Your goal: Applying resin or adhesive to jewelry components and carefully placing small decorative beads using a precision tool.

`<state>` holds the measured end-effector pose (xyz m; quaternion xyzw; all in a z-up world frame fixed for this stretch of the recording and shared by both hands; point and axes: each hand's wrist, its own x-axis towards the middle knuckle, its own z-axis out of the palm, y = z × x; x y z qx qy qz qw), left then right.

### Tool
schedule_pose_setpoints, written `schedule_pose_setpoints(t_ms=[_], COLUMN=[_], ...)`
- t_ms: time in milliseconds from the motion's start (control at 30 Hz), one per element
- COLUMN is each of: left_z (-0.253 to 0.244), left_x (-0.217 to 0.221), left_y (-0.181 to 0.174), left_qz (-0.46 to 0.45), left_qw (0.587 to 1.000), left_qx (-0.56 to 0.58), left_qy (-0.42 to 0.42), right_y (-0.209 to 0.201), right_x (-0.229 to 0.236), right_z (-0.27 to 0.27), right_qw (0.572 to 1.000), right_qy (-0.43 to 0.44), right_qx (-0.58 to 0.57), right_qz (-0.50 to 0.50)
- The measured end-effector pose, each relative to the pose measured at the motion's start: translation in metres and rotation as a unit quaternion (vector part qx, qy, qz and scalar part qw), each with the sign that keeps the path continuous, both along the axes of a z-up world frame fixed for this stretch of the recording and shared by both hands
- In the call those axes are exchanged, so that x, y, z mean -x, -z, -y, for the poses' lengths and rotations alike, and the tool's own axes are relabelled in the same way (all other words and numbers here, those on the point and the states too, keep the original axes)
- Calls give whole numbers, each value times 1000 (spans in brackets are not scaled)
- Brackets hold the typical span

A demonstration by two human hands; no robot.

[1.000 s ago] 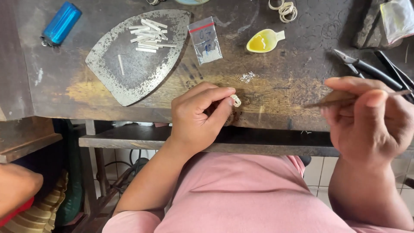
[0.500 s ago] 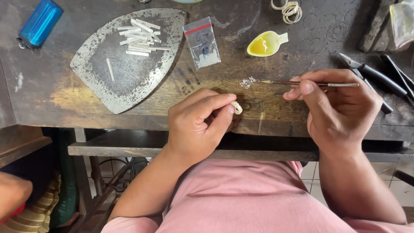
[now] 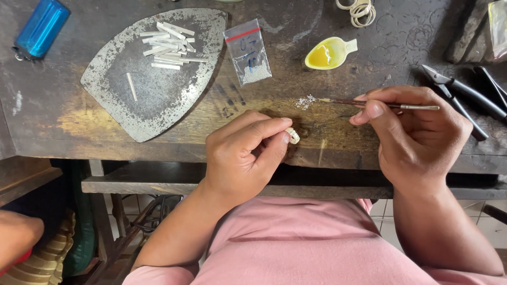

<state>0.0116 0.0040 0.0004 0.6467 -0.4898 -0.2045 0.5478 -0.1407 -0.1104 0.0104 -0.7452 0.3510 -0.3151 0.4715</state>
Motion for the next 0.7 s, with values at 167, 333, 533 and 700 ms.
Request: schedule_pose_setpoints(t_ms=[167, 333, 533, 700], left_z=[1, 2, 1, 1], left_x=[0, 1, 0, 1], left_y=[0, 1, 5, 8], left_qz=[0, -2, 11, 27], left_qw=[1000, 1000, 1000, 999], left_qx=[0, -2, 14, 36], left_qy=[0, -1, -7, -4], right_y=[1, 6, 8, 9], right_x=[1, 3, 12, 10], right_z=[-1, 1, 2, -5], right_qw=[1000, 1000, 972, 945], right_qy=[1, 0, 29, -15], right_qx=[5, -14, -182, -251], right_qz=[-17, 15, 145, 211])
